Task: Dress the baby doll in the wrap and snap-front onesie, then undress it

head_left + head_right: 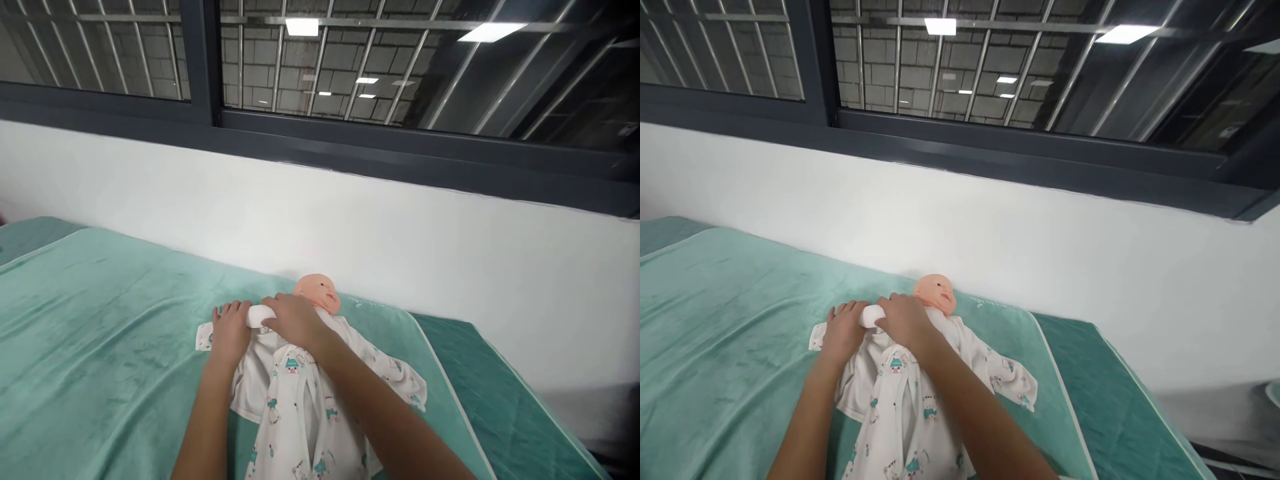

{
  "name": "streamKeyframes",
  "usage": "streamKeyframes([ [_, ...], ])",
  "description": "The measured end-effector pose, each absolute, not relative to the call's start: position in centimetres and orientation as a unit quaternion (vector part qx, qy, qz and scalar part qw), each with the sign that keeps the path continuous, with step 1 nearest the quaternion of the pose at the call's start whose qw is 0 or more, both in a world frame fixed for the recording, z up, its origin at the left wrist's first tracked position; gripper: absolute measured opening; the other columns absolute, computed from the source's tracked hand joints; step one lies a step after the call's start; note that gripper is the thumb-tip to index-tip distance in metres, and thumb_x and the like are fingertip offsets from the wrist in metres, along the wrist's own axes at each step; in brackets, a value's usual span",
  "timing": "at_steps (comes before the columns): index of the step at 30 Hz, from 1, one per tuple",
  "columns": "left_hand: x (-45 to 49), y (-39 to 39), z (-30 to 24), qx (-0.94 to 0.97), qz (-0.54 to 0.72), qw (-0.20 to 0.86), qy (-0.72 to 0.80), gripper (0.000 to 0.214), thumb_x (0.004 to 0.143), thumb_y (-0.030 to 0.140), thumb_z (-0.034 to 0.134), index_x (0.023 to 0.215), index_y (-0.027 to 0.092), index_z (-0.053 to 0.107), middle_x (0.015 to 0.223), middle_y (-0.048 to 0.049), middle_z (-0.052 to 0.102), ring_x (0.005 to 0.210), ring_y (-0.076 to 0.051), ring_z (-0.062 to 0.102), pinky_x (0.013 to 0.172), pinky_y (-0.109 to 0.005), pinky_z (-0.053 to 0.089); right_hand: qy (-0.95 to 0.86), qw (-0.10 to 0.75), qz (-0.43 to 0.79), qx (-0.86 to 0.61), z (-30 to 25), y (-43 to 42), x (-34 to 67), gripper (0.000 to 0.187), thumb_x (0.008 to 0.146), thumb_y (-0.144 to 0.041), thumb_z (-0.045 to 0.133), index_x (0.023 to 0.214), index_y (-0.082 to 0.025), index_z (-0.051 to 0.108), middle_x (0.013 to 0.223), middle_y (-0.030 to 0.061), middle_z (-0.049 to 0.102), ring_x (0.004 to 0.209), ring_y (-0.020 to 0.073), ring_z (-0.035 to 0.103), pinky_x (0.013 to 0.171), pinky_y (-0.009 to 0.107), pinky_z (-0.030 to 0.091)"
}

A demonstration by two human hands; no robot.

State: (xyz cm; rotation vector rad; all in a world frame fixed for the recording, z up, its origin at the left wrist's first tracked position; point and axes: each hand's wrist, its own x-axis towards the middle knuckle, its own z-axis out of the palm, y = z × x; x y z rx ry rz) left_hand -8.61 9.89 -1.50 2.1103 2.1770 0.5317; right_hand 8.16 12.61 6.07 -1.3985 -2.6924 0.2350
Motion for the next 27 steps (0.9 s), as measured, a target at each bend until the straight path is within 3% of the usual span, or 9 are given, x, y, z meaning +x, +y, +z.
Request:
streamKeyframes([
  [2, -8.3, 9.9, -1.6, 0.702, 0.17, 0.032, 0.691, 0.035, 0.09, 0.013, 0.048, 0.121, 0.023, 0.058, 0.117, -0.0075, 0.066, 0.116, -0.029, 0.056, 0.115, -0.058, 0.024, -0.883, 0.07, 0.1, -0.454, 5.8, 12.6, 8.3, 0.027, 0.094, -0.035, 0.059, 0.116, -0.023, 0.068, 0.1, 0.006, 0.07, 0.095, 0.023, 0.063, 0.074, 0.032, 0.04],
  [5, -7.9, 10.1, -1.7, 0.735, 0.175, 0.043, 0.654, 0.04, 0.087, 0.016, 0.056, 0.126, 0.023, 0.055, 0.12, -0.0063, 0.065, 0.116, -0.027, 0.056, 0.113, -0.048, 0.029, -0.864, 0.14, 0.169, -0.452, 5.8, 12.1, 10.0, 0.032, 0.095, -0.031, 0.054, 0.124, -0.022, 0.065, 0.116, 0.0073, 0.07, 0.11, 0.0241, 0.061, 0.09, 0.036, 0.044],
  [9, -7.0, 10.3, -1.5, 0.759, 0.192, 0.041, 0.621, 0.047, 0.085, 0.019, 0.062, 0.131, 0.023, 0.053, 0.125, -0.0065, 0.064, 0.118, -0.027, 0.055, 0.107, -0.042, 0.033, -0.791, 0.273, 0.246, -0.489, 4.7, 10.1, 13.8, 0.035, 0.094, -0.031, 0.05, 0.124, -0.021, 0.065, 0.131, 0.0078, 0.066, 0.126, 0.0234, 0.055, 0.109, 0.04, 0.039],
  [14, -6.4, 10.1, -1.3, 0.745, 0.185, 0.021, 0.64, 0.044, 0.084, 0.013, 0.057, 0.126, 0.024, 0.057, 0.118, -0.0063, 0.066, 0.114, -0.027, 0.057, 0.099, -0.041, 0.037, -0.633, 0.432, 0.253, -0.59, -0.1, 8.2, 18.0, 0.04, 0.096, -0.042, 0.043, 0.123, -0.022, 0.065, 0.131, 0.0084, 0.065, 0.123, 0.0241, 0.057, 0.106, 0.041, 0.044],
  [20, -7.0, 10.0, -1.4, 0.719, 0.169, -0.015, 0.675, 0.038, 0.086, 0.014, 0.054, 0.121, 0.025, 0.06, 0.115, -0.0061, 0.067, 0.11, -0.027, 0.059, 0.094, -0.041, 0.038, -0.639, 0.337, 0.112, -0.682, -3.5, 8.8, 21.3, 0.041, 0.092, -0.033, 0.043, 0.124, -0.018, 0.065, 0.123, 0.0095, 0.069, 0.116, 0.027, 0.06, 0.104, 0.044, 0.042],
  [23, -7.3, 10.2, -1.6, 0.716, 0.159, -0.025, 0.679, 0.038, 0.086, 0.012, 0.052, 0.121, 0.026, 0.06, 0.115, -0.006, 0.067, 0.109, -0.027, 0.059, 0.093, -0.041, 0.039, -0.623, 0.302, 0.115, -0.712, -3.2, 8.9, 21.7, 0.043, 0.091, -0.027, 0.042, 0.128, -0.022, 0.063, 0.127, 0.0068, 0.068, 0.113, 0.0263, 0.063, 0.096, 0.04, 0.045],
  [27, -7.3, 10.3, -1.8, 0.72, 0.137, -0.012, 0.68, 0.038, 0.088, 0.012, 0.048, 0.122, 0.025, 0.06, 0.118, -0.0068, 0.067, 0.11, -0.027, 0.059, 0.092, -0.041, 0.039, -0.585, 0.322, 0.131, -0.732, -2.7, 8.8, 21.6, 0.041, 0.091, -0.023, 0.038, 0.121, -0.023, 0.065, 0.124, 0.0046, 0.069, 0.109, 0.0248, 0.064, 0.089, 0.036, 0.046],
])
